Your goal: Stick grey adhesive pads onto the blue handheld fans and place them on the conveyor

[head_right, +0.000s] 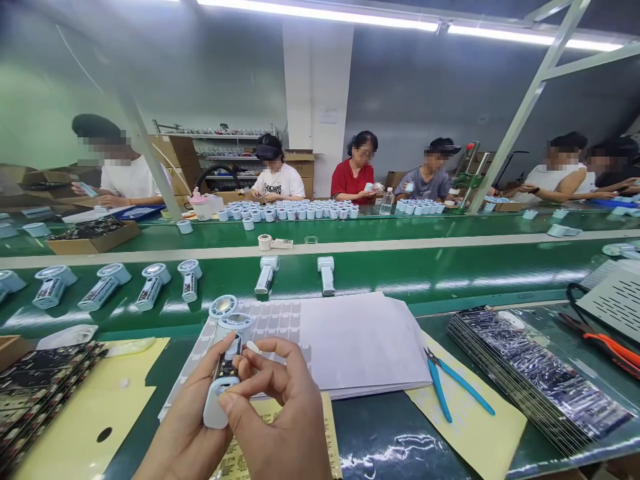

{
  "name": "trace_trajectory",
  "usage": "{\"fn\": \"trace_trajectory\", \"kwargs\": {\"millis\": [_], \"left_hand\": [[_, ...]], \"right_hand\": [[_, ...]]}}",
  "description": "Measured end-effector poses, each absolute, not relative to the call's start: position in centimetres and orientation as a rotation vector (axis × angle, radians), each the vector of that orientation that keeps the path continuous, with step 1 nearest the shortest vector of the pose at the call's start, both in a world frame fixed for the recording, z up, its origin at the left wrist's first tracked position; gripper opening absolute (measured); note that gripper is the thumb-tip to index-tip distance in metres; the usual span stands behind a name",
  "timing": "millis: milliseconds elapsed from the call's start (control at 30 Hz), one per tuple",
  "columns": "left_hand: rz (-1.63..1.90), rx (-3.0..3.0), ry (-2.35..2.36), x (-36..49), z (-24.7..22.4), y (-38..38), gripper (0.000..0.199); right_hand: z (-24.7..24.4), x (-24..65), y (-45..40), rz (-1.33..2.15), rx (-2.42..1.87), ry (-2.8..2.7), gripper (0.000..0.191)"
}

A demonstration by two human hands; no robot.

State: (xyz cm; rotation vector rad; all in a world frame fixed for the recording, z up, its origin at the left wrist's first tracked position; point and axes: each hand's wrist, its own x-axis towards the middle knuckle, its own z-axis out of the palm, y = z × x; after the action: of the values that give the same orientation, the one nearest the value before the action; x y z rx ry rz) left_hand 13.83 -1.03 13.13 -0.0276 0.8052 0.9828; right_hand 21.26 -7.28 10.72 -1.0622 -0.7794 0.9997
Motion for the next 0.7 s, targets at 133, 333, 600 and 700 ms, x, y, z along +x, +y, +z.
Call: {"fn": "trace_trajectory", "kwargs": {"millis": [133,333,600,700], "left_hand": [[0.978,-0.031,0.828,13.8,13.2,-1.2,0.026],[0.982,-0.042,0.812,13.9,13.2,-1.2,0.023],[1.013,-0.112,0.812,14.2,13.2,-1.8,0.026],[1.037,-0.090,0.856,14.4,13.7,-2.7,0.023]], "right_hand": [[10.7,21.3,-7.2,1.002,-1.067,-0.788,0.040],[11.0,21.5,-7.2,1.012,-1.115,-0.818,0.037],[9.8,21.0,-7.6,0.714,-1.170,-1.011,0.042],[9.3,21.3,-7.8,0.566,-1.171,-1.058,0.070]]}}
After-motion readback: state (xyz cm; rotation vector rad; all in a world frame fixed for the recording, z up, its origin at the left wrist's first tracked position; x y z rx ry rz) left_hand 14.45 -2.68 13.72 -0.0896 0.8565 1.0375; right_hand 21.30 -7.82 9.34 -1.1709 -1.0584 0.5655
